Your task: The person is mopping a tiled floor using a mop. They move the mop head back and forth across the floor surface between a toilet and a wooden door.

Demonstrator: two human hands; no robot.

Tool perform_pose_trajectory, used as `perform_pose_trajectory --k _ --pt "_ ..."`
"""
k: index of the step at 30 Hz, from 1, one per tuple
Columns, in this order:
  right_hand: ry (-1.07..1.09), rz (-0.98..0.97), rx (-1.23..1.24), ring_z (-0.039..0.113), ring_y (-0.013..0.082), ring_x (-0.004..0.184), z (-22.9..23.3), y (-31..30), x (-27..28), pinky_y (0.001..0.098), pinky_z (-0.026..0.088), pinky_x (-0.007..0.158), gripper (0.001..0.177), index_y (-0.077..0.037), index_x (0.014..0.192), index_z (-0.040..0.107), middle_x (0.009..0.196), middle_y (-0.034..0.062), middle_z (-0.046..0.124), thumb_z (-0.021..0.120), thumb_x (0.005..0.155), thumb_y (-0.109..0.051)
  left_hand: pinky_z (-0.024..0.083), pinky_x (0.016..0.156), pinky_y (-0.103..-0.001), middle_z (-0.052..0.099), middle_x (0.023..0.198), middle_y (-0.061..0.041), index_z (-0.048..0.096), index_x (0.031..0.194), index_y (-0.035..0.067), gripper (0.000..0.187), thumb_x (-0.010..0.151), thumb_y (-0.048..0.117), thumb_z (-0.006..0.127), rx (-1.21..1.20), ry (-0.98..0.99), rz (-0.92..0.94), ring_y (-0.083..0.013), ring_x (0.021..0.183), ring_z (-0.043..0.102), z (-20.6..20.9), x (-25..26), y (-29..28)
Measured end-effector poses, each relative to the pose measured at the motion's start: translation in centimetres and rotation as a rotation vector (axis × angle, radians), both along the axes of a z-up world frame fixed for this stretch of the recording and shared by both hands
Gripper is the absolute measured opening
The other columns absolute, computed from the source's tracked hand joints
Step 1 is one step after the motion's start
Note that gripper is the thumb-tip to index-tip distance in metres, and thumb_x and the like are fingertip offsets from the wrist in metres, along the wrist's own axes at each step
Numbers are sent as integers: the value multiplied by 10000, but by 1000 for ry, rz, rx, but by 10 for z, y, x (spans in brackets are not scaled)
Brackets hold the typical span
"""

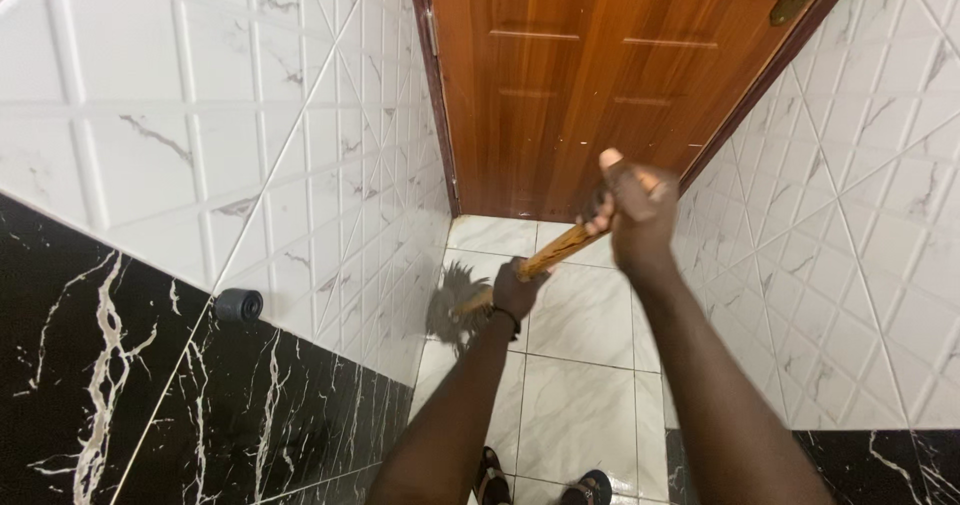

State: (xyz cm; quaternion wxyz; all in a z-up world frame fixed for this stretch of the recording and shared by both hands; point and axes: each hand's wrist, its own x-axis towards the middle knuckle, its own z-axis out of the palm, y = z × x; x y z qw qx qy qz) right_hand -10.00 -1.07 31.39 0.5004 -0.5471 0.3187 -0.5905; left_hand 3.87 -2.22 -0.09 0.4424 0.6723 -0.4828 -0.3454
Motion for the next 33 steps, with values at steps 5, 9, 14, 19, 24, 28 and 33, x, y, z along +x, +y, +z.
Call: perform_pose_trajectory --k 5,9,14,19,24,28,33 --pt "-98 29 36 409 161 384 24 -15 -29 396 427 434 468 -155 586 401 490 30 414 621 994 -225 521 620 -453 671 765 -219 705 938 -31 581 754 489 887 -286 -229 204 -376 710 648 10 -46 30" --pt "-78 -20 202 424 173 369 24 -11 -48 388 466 478 460 -176 584 409 459 31 408 605 994 -251 527 674 -472 663 767 -194 708 907 -3 565 797 535 841 42 -33 120 -345 726 661 23 -65 62" --pt "-79 82 236 450 170 435 21 -2 -61 387 473 569 464 -186 619 410 486 27 410 664 994 -281 544 698 -449 707 788 -158 688 907 35 496 789 491 842 37 -38 176 -315 760 700 7 -79 68" --pt "-59 94 169 477 164 476 35 14 -65 383 485 599 495 -177 608 413 504 18 417 673 997 -337 533 659 -449 697 801 -176 692 847 50 372 721 331 902 -190 -145 231 -354 746 677 -14 -87 41" --pt "106 31 70 459 146 463 47 30 -65 354 482 579 528 -126 555 451 498 19 414 675 1001 -297 542 677 -411 702 776 -151 648 823 52 356 751 287 907 -184 -3 88 -310 726 671 -17 -90 -5" --pt "184 -59 33 424 133 447 45 47 -71 324 364 478 487 -99 556 493 510 25 450 652 999 -227 546 661 -389 681 735 -126 628 801 49 379 676 232 935 -341 63 16 -265 685 655 -32 -120 -45" --pt "224 -205 19 437 124 467 47 54 -105 308 339 464 529 -91 542 467 513 15 442 648 1026 -209 570 705 -365 701 797 -119 604 853 56 423 686 260 935 -336 132 -161 -233 741 677 -41 -192 -76"
